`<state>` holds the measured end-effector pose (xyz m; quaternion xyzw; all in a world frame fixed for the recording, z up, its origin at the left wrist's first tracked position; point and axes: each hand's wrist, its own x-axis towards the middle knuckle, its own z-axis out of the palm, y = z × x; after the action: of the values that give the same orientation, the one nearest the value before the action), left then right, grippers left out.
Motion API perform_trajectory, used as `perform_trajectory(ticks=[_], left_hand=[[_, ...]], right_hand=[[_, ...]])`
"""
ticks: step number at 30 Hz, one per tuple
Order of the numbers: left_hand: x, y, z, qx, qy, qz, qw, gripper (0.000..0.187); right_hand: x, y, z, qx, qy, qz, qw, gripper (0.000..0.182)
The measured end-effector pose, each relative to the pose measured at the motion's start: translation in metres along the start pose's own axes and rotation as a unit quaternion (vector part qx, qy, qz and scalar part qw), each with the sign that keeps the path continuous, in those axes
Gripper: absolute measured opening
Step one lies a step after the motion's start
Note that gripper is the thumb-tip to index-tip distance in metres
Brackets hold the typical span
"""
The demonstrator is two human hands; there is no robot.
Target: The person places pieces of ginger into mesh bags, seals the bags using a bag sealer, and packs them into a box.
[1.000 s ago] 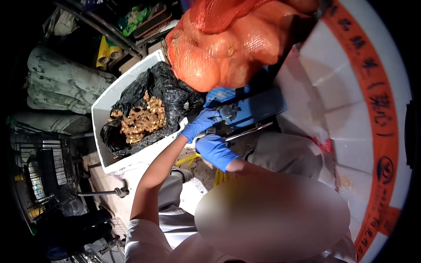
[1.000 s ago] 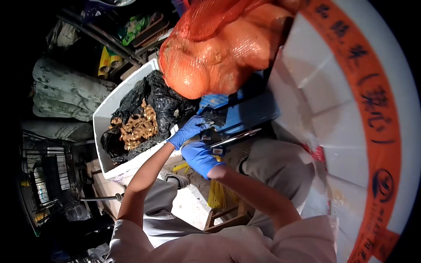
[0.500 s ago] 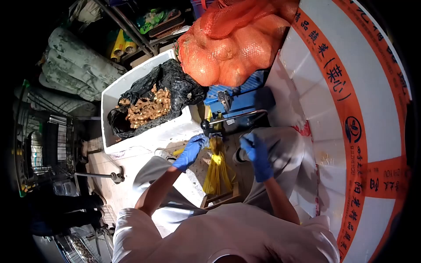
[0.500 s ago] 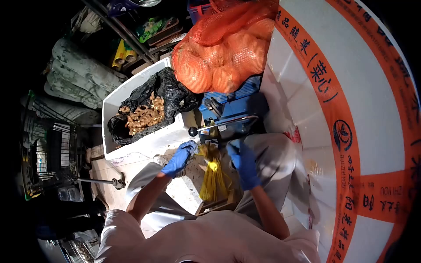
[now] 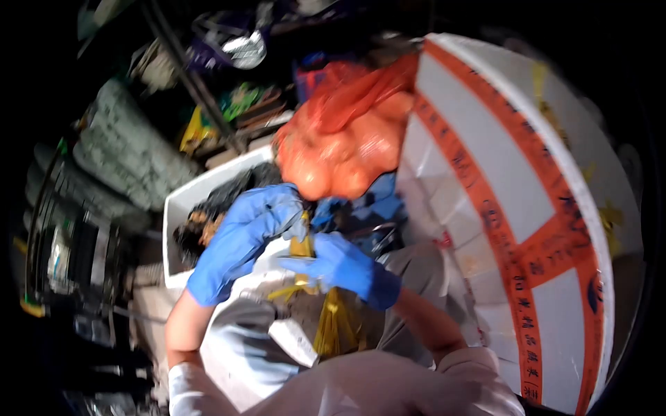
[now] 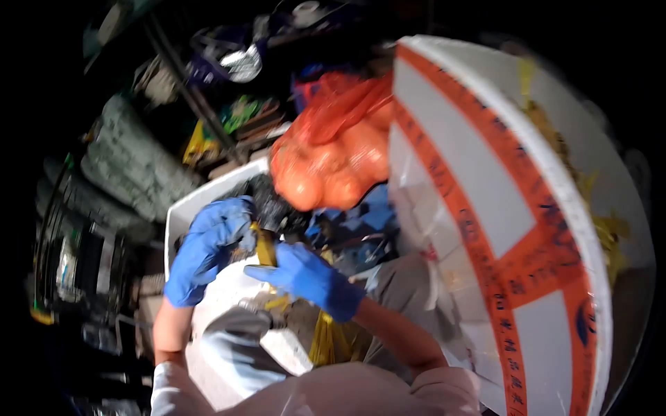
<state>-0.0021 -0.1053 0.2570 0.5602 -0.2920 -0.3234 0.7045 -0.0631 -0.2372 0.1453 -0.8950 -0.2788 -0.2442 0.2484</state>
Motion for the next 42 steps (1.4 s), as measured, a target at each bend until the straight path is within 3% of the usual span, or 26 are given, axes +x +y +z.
perform_trajectory(ticks=[1, 2, 4, 6, 8, 11, 14, 17, 18, 20, 21, 24, 26, 28, 29, 30, 32, 34, 35, 37, 38, 39, 41, 42], left_hand=[[0.010, 0.027, 0.016, 0.144, -0.019, 0.062, 0.987, 0.021], [0.021, 0.044, 0.030, 0.238, -0.039, 0.138, 0.961, 0.021], [0.041, 0.071, 0.059, 0.363, -0.052, 0.298, 0.881, 0.022], [0.041, 0.091, 0.097, 0.296, -0.080, 0.309, 0.900, 0.016], [0.048, 0.091, 0.118, 0.282, -0.089, 0.429, 0.854, 0.015], [0.046, 0.090, 0.138, 0.188, -0.079, 0.429, 0.880, 0.015], [0.058, 0.093, 0.147, 0.114, -0.136, 0.447, 0.877, 0.017], [0.085, 0.098, 0.155, 0.033, -0.131, 0.326, 0.936, 0.032], [0.101, 0.096, 0.158, -0.017, -0.171, 0.304, 0.937, 0.037], [0.121, 0.092, 0.171, -0.050, -0.178, 0.282, 0.941, 0.037], [0.135, 0.086, 0.167, -0.037, -0.155, 0.257, 0.953, 0.040], [0.150, 0.074, 0.160, -0.024, -0.182, 0.261, 0.948, 0.049], [0.152, 0.062, 0.142, -0.008, -0.139, 0.270, 0.953, 0.050], [0.139, 0.051, 0.123, 0.006, -0.098, 0.249, 0.964, 0.047], [0.136, 0.044, 0.109, 0.016, -0.087, 0.240, 0.967, 0.046], [0.132, 0.035, 0.092, 0.026, -0.069, 0.228, 0.971, 0.046], [0.112, 0.016, 0.059, 0.026, -0.027, 0.203, 0.978, 0.040], [0.089, -0.007, 0.019, 0.008, 0.000, 0.169, 0.986, 0.036], [0.072, -0.018, 0.003, -0.016, 0.038, 0.147, 0.988, 0.032], [0.036, -0.048, -0.029, -0.069, 0.117, 0.126, 0.983, 0.028], [0.016, -0.064, -0.045, -0.094, 0.150, 0.114, 0.978, 0.027], [-0.002, -0.083, -0.060, -0.111, 0.187, 0.104, 0.971, 0.025], [-0.038, -0.125, -0.083, -0.139, 0.252, 0.066, 0.956, 0.026], [-0.057, -0.146, -0.086, -0.148, 0.304, 0.041, 0.940, 0.026]], right_hand=[[0.007, 0.002, -0.017, -0.193, 0.064, -0.077, 0.976, 0.046], [0.014, 0.005, -0.030, -0.239, 0.102, -0.054, 0.964, 0.053], [0.025, 0.008, -0.061, -0.156, 0.213, 0.014, 0.964, 0.051], [0.035, 0.006, -0.099, -0.037, 0.338, 0.054, 0.939, 0.049], [0.044, -0.001, -0.139, 0.037, 0.439, 0.061, 0.896, 0.047], [0.062, -0.002, -0.185, 0.057, 0.546, 0.046, 0.834, 0.045], [0.065, -0.003, -0.223, 0.056, 0.634, 0.056, 0.770, 0.044], [0.054, -0.008, -0.247, 0.088, 0.667, 0.124, 0.730, 0.051], [0.050, -0.006, -0.249, 0.085, 0.668, 0.124, 0.728, 0.051], [0.044, -0.002, -0.252, -0.108, 0.661, 0.275, 0.690, 0.062], [0.042, 0.006, -0.253, -0.230, 0.649, 0.306, 0.658, 0.073], [0.035, 0.014, -0.262, -0.167, 0.625, 0.359, 0.673, 0.077], [0.033, 0.026, -0.259, -0.216, 0.613, 0.333, 0.683, 0.078], [0.034, 0.024, -0.254, -0.201, 0.555, 0.365, 0.720, 0.076], [0.035, 0.029, -0.252, -0.150, 0.566, 0.313, 0.748, 0.071], [0.040, 0.028, -0.251, -0.050, 0.581, 0.266, 0.768, 0.054], [0.043, 0.035, -0.241, 0.152, 0.515, 0.166, 0.827, 0.036], [0.053, 0.018, -0.218, 0.242, 0.521, 0.168, 0.802, 0.021], [0.055, 0.012, -0.201, 0.255, 0.508, 0.162, 0.807, 0.020], [0.039, 0.007, -0.159, 0.187, 0.411, 0.135, 0.882, 0.019], [0.032, -0.006, -0.143, 0.267, 0.345, 0.206, 0.876, 0.018], [0.021, -0.003, -0.111, 0.150, 0.343, 0.158, 0.914, 0.017], [-0.010, 0.012, -0.042, 0.046, 0.265, 0.141, 0.953, 0.016], [-0.026, 0.015, -0.015, 0.056, 0.190, 0.180, 0.964, 0.016]])
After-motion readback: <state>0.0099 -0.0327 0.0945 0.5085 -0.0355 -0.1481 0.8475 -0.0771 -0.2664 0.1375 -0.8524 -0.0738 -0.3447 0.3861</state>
